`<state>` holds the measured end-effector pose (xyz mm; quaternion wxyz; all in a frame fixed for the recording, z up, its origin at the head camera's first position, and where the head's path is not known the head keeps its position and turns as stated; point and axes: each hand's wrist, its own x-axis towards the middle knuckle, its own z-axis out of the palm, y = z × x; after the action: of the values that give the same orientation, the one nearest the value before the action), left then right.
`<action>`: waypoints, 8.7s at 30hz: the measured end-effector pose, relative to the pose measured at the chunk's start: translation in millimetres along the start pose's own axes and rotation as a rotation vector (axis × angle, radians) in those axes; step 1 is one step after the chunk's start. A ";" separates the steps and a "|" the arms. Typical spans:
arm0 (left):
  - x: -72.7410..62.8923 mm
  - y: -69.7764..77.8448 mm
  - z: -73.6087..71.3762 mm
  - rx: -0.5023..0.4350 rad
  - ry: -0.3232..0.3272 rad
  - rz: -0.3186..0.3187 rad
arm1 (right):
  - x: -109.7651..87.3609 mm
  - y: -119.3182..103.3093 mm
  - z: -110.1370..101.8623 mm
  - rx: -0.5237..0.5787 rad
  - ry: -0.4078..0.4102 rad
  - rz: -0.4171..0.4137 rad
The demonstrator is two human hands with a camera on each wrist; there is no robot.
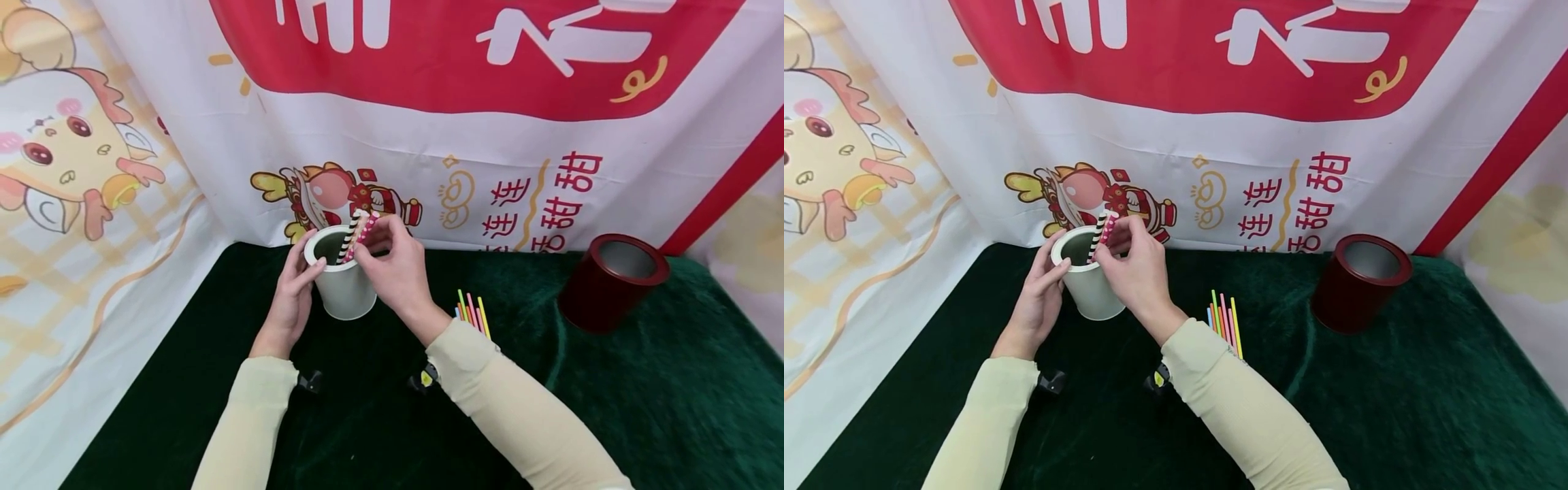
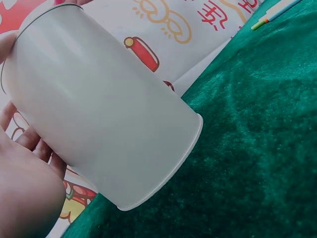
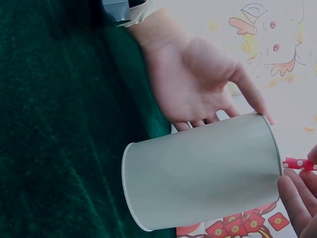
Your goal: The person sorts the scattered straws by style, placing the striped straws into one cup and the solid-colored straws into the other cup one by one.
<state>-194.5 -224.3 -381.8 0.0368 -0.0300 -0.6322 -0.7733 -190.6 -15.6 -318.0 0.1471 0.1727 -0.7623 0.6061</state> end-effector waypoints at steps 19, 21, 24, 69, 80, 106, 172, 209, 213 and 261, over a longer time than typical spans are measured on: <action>-0.6 1.4 0.6 0.006 0.003 -0.011 | 0.7 2.9 5.8 -0.096 -0.004 -0.004; -0.6 1.4 0.6 0.006 0.001 -0.011 | 0.9 3.0 5.7 -0.100 -0.007 -0.006; -0.6 1.7 0.7 0.008 -0.001 -0.013 | 0.8 3.2 5.4 -0.107 -0.014 -0.003; 0.0 4.6 -1.6 -0.018 -0.009 -0.007 | -31.3 6.4 -149.8 -0.282 0.278 -0.088; -3.8 5.3 -1.5 -0.003 -0.003 -0.027 | -56.8 22.9 -254.9 -0.476 0.541 0.282; -32.4 69.9 71.8 -0.071 0.347 0.360 | -71.9 85.6 -328.6 -0.392 0.302 0.686; -25.7 -34.3 207.0 0.272 0.004 -0.369 | -79.7 103.0 -327.4 -0.228 0.349 0.577; -21.1 76.0 304.2 -0.270 0.021 0.167 | -79.9 107.9 -324.1 -0.189 0.369 0.539; -17.2 76.0 314.3 -0.275 0.016 0.173 | -80.7 109.1 -325.0 -0.182 0.373 0.533; 8.0 16.5 371.2 0.211 -0.141 0.153 | -80.4 111.3 -327.2 -0.202 0.378 0.535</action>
<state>-200.9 136.1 -291.2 0.0540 -0.1284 -0.7067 -0.6936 -162.8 333.2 -377.5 0.1381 -0.1643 -0.7960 0.5659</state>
